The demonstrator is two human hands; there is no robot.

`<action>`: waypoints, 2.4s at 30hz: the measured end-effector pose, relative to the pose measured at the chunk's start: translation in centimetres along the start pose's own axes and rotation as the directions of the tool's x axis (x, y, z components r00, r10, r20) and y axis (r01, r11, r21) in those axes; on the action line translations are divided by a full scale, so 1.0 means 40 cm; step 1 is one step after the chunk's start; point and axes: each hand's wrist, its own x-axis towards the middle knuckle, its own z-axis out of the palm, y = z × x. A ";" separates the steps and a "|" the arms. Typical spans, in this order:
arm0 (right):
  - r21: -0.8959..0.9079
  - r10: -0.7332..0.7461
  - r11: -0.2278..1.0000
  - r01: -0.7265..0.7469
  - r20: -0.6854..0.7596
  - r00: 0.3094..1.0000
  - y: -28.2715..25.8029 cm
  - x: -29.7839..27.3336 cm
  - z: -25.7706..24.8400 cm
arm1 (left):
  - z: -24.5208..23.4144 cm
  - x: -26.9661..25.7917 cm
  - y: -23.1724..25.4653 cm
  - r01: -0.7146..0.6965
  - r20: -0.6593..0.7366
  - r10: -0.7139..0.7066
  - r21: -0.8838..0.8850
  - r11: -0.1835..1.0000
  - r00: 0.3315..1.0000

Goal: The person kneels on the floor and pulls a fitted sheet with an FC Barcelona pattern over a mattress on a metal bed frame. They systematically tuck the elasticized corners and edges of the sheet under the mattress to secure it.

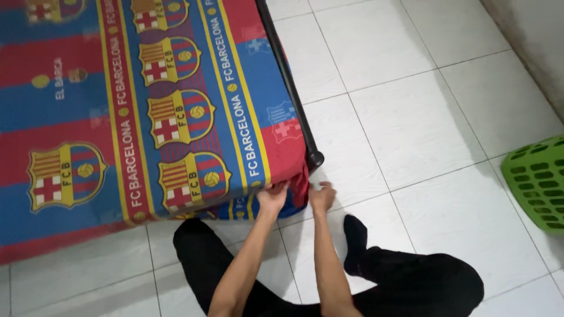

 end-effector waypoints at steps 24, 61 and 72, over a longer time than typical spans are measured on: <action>0.571 -0.105 0.086 -0.816 0.820 0.563 -0.151 0.047 0.092 | 0.041 0.027 -0.030 -0.124 -0.244 0.103 -0.073 0.990 0.964; 0.434 -0.208 -0.147 -0.889 0.865 0.457 -0.178 0.046 0.187 | 0.020 0.018 -0.016 -0.193 -0.326 0.173 -0.030 0.981 0.929; 0.419 -0.275 -0.142 -0.897 0.853 0.443 -0.156 0.062 0.174 | 0.037 0.046 0.007 -0.242 -0.246 0.230 -0.018 0.970 0.942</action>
